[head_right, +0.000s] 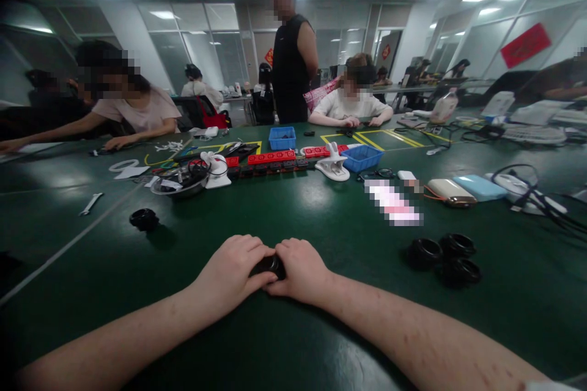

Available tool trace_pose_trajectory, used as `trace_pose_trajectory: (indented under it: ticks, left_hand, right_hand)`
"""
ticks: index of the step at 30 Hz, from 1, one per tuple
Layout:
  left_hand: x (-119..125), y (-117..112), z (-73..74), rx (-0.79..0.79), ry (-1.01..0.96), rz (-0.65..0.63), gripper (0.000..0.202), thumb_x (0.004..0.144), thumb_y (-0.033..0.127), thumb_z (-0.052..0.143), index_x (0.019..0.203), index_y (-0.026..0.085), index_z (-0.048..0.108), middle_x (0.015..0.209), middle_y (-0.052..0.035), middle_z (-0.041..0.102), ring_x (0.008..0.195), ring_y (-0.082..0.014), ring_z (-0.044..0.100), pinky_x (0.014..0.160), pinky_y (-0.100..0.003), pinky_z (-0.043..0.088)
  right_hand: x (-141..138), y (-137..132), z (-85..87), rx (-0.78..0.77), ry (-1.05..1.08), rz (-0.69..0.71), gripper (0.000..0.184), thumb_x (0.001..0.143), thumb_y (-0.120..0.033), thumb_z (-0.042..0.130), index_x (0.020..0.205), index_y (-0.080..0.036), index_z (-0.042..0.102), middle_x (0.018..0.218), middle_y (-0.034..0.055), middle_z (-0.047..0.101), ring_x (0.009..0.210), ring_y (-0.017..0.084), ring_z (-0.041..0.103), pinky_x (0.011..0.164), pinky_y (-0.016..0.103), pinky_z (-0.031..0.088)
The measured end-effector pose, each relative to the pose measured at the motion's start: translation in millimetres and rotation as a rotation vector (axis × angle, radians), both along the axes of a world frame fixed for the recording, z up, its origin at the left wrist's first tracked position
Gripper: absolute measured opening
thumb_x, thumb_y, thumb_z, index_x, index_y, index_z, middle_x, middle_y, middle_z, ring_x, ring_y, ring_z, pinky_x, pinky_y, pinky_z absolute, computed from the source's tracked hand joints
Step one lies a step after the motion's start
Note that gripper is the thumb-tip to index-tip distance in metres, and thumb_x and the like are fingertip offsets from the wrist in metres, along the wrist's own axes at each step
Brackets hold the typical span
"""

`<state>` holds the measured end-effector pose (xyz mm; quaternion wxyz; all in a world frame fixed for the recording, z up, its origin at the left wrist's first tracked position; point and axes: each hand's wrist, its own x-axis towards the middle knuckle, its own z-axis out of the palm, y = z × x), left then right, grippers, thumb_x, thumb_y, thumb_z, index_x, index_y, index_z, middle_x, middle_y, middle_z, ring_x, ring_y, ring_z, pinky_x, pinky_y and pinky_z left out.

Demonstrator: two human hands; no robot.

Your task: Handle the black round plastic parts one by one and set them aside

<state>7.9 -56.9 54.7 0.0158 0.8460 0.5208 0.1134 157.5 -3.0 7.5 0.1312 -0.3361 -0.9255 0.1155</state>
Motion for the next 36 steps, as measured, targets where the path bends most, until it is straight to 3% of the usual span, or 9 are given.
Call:
trace_pose_trajectory:
  ticks: [4, 7, 13, 16, 18, 23, 26, 31, 36]
  left_hand:
    - [2, 1, -7.4, 0.084, 0.006, 0.035, 0.025, 0.076, 0.039, 0.061, 0.079, 0.014, 0.056, 0.078, -0.0038, 0.055, 0.076, -0.0212, 0.050, 0.072, -0.036, 0.041]
    - [-5, 1, -2.3, 0.054, -0.088, -0.008, 0.030, 0.076, 0.042, 0.060, 0.089, 0.016, 0.057, 0.088, -0.0042, 0.057, 0.084, -0.0215, 0.050, 0.078, -0.037, 0.039]
    - [-24, 0, 21.4, -0.047, -0.164, -0.164, 0.029, 0.078, 0.030, 0.061, 0.105, 0.023, 0.057, 0.109, -0.0036, 0.056, 0.102, -0.0218, 0.047, 0.089, -0.038, 0.034]
    - [-28, 3, 22.6, -0.168, -0.129, -0.317, 0.039, 0.076, 0.017, 0.062, 0.114, 0.024, 0.052, 0.117, -0.0016, 0.055, 0.107, -0.0195, 0.047, 0.091, -0.034, 0.035]
    - [-28, 5, 19.4, -0.194, -0.114, -0.333, 0.043, 0.076, 0.012, 0.062, 0.116, 0.025, 0.050, 0.118, -0.0007, 0.055, 0.106, -0.0188, 0.048, 0.090, -0.034, 0.036]
    - [-21, 5, 13.3, -0.182, -0.108, -0.304, 0.040, 0.075, 0.013, 0.065, 0.111, 0.024, 0.053, 0.107, 0.0002, 0.061, 0.096, -0.0180, 0.054, 0.084, -0.032, 0.038]
    - [-15, 1, 12.1, -0.143, -0.091, -0.250, 0.035, 0.073, 0.018, 0.068, 0.106, 0.021, 0.056, 0.100, -0.0007, 0.062, 0.090, -0.0185, 0.055, 0.080, -0.033, 0.039]
    - [-3, -5, 3.9, -0.013, 0.004, 0.001, 0.031, 0.067, 0.039, 0.070, 0.081, 0.013, 0.059, 0.078, -0.0057, 0.060, 0.073, -0.0228, 0.054, 0.070, -0.037, 0.042]
    - [-3, -5, 1.8, 0.048, 0.023, 0.043, 0.037, 0.068, 0.050, 0.065, 0.075, 0.014, 0.057, 0.074, -0.0055, 0.058, 0.073, -0.0239, 0.053, 0.075, -0.041, 0.040]
  right_hand:
    - [0, 0, 0.6, 0.023, -0.067, -0.008, 0.045, 0.061, -0.058, 0.061, 0.073, -0.015, 0.057, 0.072, 0.0044, 0.055, 0.069, 0.019, 0.049, 0.063, 0.031, 0.034]
    - [4, 7, 3.3, -0.053, -0.006, 0.068, 0.062, 0.055, -0.067, 0.060, 0.089, -0.015, 0.057, 0.082, 0.0065, 0.055, 0.076, 0.021, 0.050, 0.067, 0.033, 0.036]
    - [13, 21, 9.3, -0.297, 0.124, 0.215, 0.063, 0.057, -0.051, 0.070, 0.107, -0.018, 0.052, 0.096, 0.0047, 0.056, 0.085, 0.020, 0.050, 0.075, 0.032, 0.037]
    - [14, 24, 13.6, -0.347, 0.107, 0.277, 0.056, 0.060, -0.043, 0.071, 0.107, -0.019, 0.053, 0.099, 0.0040, 0.056, 0.091, 0.020, 0.049, 0.081, 0.033, 0.035]
    - [15, 26, 16.9, -0.365, 0.073, 0.321, 0.047, 0.063, -0.035, 0.070, 0.105, -0.020, 0.055, 0.098, 0.0033, 0.057, 0.093, 0.020, 0.048, 0.083, 0.034, 0.034]
    - [17, 29, 20.0, -0.382, 0.030, 0.382, 0.034, 0.064, -0.028, 0.070, 0.096, -0.021, 0.060, 0.091, 0.0012, 0.058, 0.090, 0.019, 0.048, 0.081, 0.032, 0.034]
    - [14, 24, 16.4, -0.350, 0.026, 0.285, 0.037, 0.059, -0.038, 0.072, 0.089, -0.019, 0.059, 0.085, 0.0008, 0.058, 0.082, 0.018, 0.050, 0.073, 0.029, 0.036]
    - [4, 9, 6.9, -0.142, -0.013, 0.082, 0.052, 0.054, -0.061, 0.066, 0.076, -0.015, 0.055, 0.072, 0.0029, 0.055, 0.066, 0.017, 0.048, 0.060, 0.028, 0.035]
    - [4, 4, 9.1, -0.094, -0.012, 0.114, 0.060, 0.053, -0.065, 0.063, 0.084, -0.015, 0.056, 0.080, 0.0060, 0.057, 0.072, 0.020, 0.051, 0.066, 0.033, 0.037]
